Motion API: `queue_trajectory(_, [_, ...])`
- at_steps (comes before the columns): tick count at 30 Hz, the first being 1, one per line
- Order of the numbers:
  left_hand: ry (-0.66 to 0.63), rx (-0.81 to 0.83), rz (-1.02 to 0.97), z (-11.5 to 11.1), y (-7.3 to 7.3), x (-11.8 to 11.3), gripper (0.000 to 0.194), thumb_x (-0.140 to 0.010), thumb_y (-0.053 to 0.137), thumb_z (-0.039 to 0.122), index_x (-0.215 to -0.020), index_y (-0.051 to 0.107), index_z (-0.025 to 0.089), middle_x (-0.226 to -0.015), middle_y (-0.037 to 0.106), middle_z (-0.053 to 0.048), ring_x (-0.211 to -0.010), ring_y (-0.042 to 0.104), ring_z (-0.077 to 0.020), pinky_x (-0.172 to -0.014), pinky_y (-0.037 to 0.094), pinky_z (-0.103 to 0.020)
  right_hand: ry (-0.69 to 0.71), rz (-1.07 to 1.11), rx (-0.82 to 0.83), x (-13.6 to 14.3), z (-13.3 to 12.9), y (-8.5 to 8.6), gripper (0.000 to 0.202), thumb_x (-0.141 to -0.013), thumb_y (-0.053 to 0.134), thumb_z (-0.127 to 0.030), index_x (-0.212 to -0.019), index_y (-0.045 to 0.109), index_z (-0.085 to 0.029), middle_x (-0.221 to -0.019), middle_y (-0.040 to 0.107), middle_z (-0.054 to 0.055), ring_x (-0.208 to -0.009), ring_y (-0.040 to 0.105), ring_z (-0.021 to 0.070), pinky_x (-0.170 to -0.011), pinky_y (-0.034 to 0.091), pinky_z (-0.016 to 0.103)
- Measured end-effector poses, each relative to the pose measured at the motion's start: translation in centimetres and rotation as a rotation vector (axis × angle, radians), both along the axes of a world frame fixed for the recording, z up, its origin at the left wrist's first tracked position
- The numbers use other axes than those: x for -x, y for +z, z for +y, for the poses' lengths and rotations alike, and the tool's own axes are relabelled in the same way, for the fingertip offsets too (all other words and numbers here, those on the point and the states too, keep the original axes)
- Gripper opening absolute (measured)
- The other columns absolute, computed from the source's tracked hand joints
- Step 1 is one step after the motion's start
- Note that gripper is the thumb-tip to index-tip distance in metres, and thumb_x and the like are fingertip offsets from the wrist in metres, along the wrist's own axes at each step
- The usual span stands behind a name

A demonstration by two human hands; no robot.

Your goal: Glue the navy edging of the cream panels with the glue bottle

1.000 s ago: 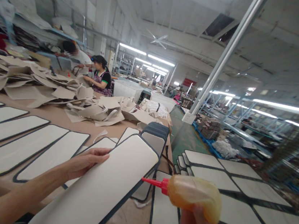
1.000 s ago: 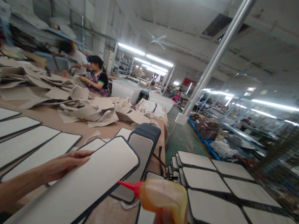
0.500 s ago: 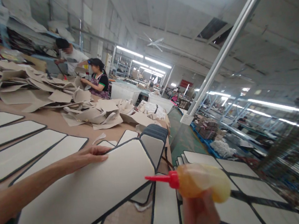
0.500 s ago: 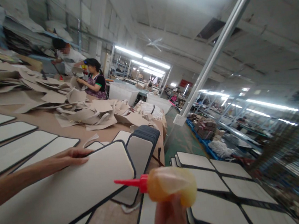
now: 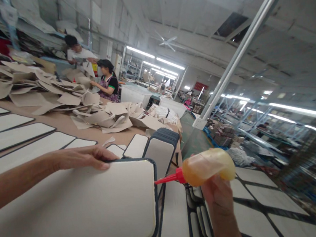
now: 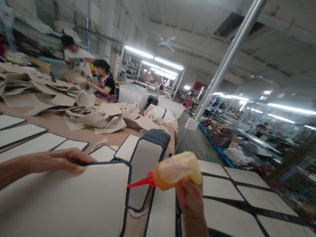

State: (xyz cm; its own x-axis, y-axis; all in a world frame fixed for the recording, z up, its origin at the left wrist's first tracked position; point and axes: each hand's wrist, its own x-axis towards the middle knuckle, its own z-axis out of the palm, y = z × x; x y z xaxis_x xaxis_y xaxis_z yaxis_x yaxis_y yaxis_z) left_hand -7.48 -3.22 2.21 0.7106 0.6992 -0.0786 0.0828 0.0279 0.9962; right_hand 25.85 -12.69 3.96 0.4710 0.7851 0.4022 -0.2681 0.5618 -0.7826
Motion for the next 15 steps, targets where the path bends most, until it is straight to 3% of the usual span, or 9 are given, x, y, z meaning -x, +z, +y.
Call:
queue_trajectory(8, [0.005,0.038,0.022,0.2,0.4,0.2,0.042,-0.064,0.071,0.037,-0.097,0.076,0.011,-0.079,0.073,-0.008,-0.071,0.067,-0.0255,-0.059,0.052,-0.024,0.01,-0.032,0.017,-0.6,-1.2,-0.6,0.071,-0.05,0.082,-0.039,-0.117,0.059,-0.03,-0.102,0.069,0.006,-0.081,0.067,0.0273,-0.074,0.057,0.047])
queue_trajectory(15, [0.115,0.162,-0.06,0.4,-0.2,-0.1,0.04,-0.067,0.074,0.029,-0.103,0.073,0.013,-0.083,0.073,-0.009,-0.07,0.069,-0.0246,-0.06,0.054,-0.027,-0.086,-0.013,-0.018,-0.9,-2.2,-2.0,0.05,-0.058,0.079,-0.036,-0.106,0.065,-0.029,-0.098,0.069,0.003,-0.091,0.065,0.0246,-0.077,0.057,0.037])
